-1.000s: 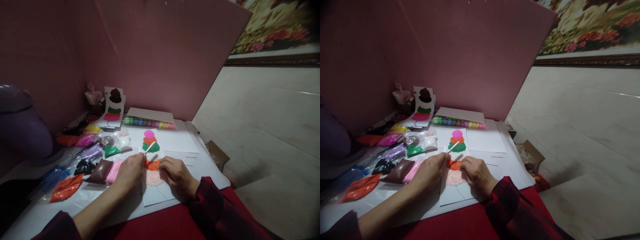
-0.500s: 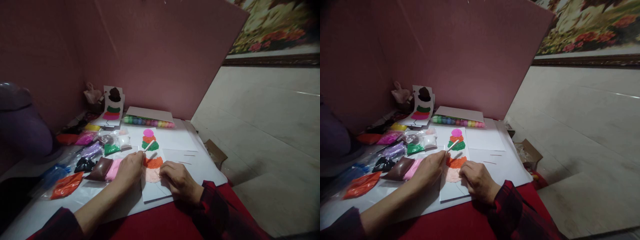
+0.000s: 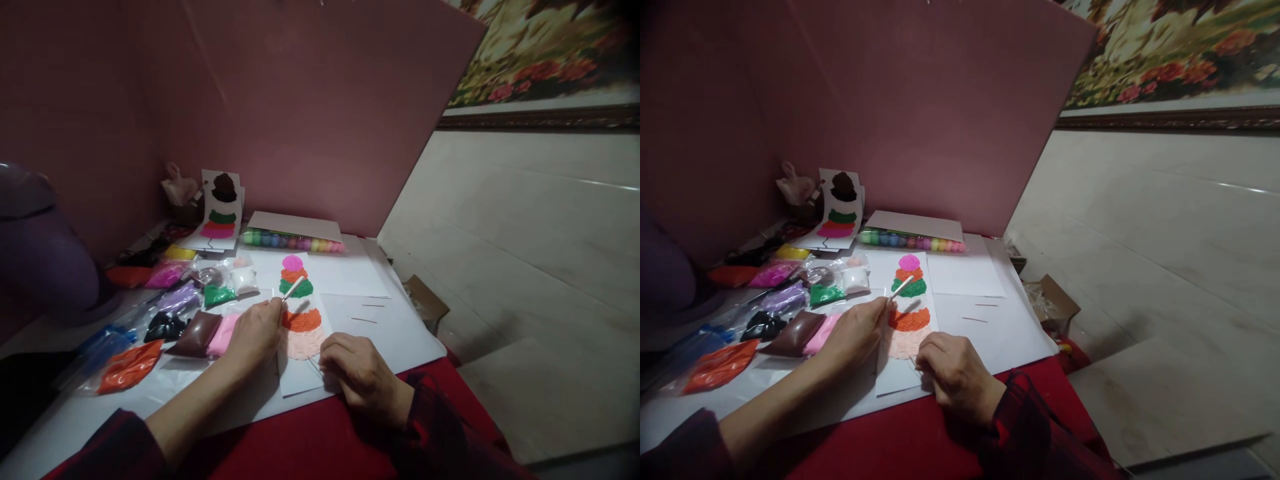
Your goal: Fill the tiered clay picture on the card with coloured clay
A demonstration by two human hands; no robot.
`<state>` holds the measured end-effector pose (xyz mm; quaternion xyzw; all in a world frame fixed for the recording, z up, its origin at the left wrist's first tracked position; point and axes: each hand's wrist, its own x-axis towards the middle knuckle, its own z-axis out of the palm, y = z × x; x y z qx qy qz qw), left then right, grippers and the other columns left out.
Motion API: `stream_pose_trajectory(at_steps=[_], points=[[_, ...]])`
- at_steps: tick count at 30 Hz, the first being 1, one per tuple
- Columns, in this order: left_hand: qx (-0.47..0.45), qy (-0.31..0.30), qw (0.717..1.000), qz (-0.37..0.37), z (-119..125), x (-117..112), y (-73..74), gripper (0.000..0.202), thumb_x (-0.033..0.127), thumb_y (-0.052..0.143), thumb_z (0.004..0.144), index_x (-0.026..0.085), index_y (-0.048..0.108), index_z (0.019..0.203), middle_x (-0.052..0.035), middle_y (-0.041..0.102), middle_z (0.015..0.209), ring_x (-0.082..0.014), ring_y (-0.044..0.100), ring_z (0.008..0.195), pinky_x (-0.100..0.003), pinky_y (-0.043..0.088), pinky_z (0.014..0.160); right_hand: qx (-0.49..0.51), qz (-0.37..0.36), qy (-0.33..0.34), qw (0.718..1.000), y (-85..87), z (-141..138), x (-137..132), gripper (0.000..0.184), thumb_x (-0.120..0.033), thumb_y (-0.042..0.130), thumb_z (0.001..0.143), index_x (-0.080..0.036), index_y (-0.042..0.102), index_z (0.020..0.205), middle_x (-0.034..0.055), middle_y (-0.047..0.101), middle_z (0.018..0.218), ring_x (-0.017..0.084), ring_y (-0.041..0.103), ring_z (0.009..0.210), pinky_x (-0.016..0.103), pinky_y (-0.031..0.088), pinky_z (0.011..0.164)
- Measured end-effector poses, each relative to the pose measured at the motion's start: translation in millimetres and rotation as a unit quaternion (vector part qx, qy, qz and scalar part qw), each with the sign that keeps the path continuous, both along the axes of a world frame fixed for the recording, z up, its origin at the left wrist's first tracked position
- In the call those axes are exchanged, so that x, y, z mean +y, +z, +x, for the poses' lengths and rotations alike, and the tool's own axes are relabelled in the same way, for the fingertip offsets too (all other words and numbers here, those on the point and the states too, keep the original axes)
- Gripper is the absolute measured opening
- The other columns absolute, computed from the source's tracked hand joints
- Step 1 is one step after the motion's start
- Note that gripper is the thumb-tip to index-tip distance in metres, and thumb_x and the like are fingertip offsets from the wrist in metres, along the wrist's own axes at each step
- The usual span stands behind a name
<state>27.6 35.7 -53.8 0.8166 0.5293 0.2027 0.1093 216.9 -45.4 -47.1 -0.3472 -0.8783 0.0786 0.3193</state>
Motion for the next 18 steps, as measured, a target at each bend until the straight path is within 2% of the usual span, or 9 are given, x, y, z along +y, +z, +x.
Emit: stream_pose_trajectory(at_steps=[6, 11, 14, 18], points=[[0.000, 0.012, 1.000, -0.012, 1.5, -1.2, 2.8, 0.025, 0.027, 0.033, 0.091, 0.020, 0.053, 0.077, -0.0056, 0.058, 0.065, -0.0198, 0.052, 0.058, -0.029, 0.026, 0.051, 0.010, 0.001, -0.004, 1.000, -0.8, 0.2, -7.8, 0.021, 0.000, 0.040, 0.073, -0.016, 0.052, 0.079, 0.0071, 0.057, 0.074, 0.017, 0.052, 0.067, 0.027, 0.042, 0.058], [0.003, 0.011, 1.000, -0.017, 1.5, -1.5, 4.1, 0.021, 0.026, 0.036, 0.089, 0.020, 0.053, 0.078, -0.0064, 0.060, 0.068, -0.0208, 0.054, 0.061, -0.029, 0.026, 0.052, 0.049, 0.023, -0.016, 0.998, 6.3, -0.1, -15.1, 0.019, -0.001, 0.041, 0.077, -0.016, 0.052, 0.080, 0.0076, 0.057, 0.074, 0.017, 0.053, 0.069, 0.028, 0.043, 0.059], [-0.003, 0.005, 1.000, -0.023, 1.3, -0.3, 2.9, 0.023, 0.026, 0.035, 0.090, 0.020, 0.054, 0.077, -0.0063, 0.060, 0.068, -0.0203, 0.054, 0.061, -0.029, 0.026, 0.052, 0.102, 0.051, -0.049, 0.992, 10.4, 2.8, -16.3, 0.018, -0.001, 0.044, 0.080, -0.016, 0.053, 0.082, 0.0070, 0.058, 0.075, 0.017, 0.055, 0.071, 0.027, 0.044, 0.061], [-0.025, 0.017, 0.999, -0.020, 0.7, 0.8, -0.4, 0.025, 0.029, 0.036, 0.090, 0.020, 0.055, 0.076, -0.0054, 0.060, 0.064, -0.0199, 0.055, 0.060, -0.028, 0.028, 0.052, 0.088, 0.098, -0.124, 0.983, 13.2, 18.6, -6.3, 0.016, -0.002, 0.047, 0.082, -0.016, 0.054, 0.084, 0.0065, 0.059, 0.075, 0.018, 0.056, 0.072, 0.029, 0.045, 0.064]])
